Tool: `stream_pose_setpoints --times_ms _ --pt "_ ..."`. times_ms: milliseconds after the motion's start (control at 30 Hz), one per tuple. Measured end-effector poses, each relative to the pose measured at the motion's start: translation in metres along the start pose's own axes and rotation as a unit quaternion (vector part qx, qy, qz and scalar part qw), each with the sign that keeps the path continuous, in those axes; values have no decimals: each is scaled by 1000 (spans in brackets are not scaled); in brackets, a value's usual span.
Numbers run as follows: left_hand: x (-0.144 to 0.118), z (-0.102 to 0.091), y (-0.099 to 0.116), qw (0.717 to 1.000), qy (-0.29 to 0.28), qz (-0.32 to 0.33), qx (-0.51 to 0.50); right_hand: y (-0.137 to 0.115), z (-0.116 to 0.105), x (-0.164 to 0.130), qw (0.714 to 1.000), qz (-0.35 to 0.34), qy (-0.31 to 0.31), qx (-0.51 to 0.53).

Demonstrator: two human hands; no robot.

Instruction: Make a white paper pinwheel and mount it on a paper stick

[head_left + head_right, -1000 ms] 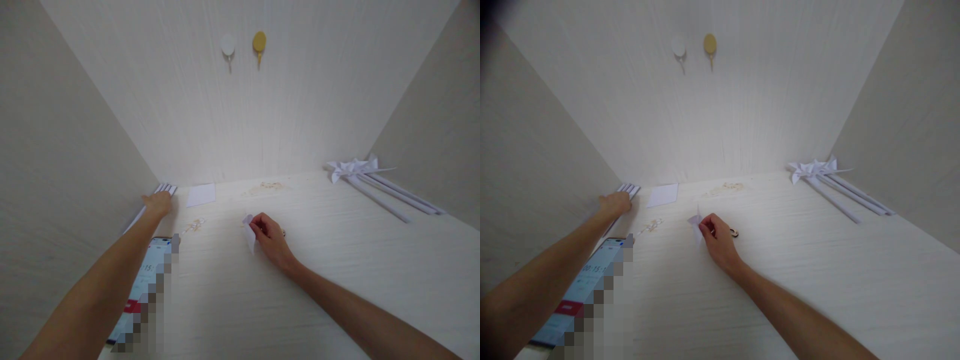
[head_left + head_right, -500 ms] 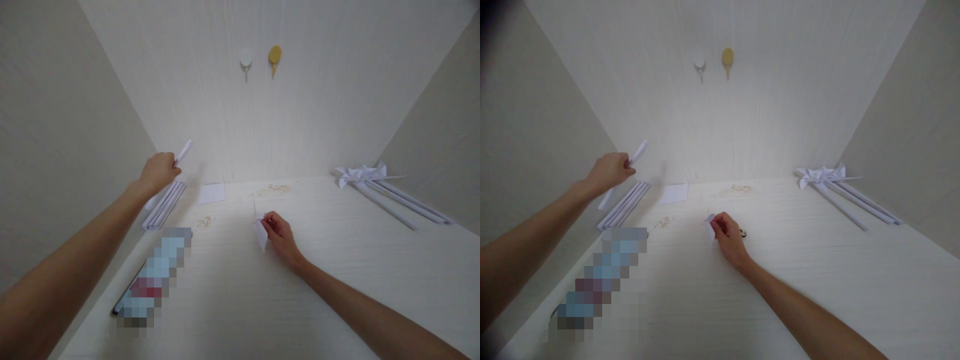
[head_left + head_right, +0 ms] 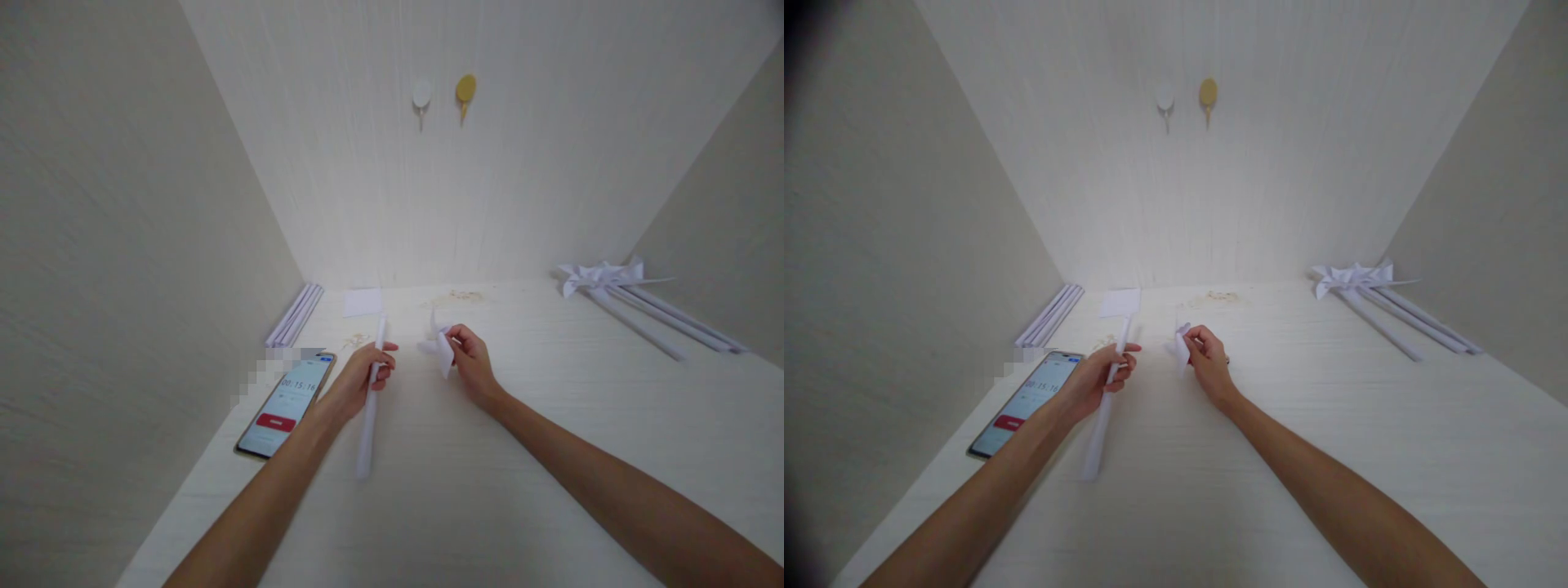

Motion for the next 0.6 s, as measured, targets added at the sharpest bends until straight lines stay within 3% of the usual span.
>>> stream_pose_setpoints --times_ms 67,167,333,600 --pt "4 4 -20 997 -16 -31 -63 0 0 -1 1000 0 -4 -6" --pt "10 11 -34 995 -27 -33 -87 0 -1 -1 1000 7 -4 -16" --pt "10 14 -37 991 -40 36 -121 3 -1 2 999 24 8 -32" --pt "7 16 -37 994 -46 45 -91 9 2 3 998 23 -9 -55"
Point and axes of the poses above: each hand's wrist, its own x-axis towards the middle knuckle, its own z-axis out of the palm, y = z × x, the point moved 6 cm from there along x, towards the middle knuckle, and after that the axes turned 12 degrees about -y, right-handed, at the moved point
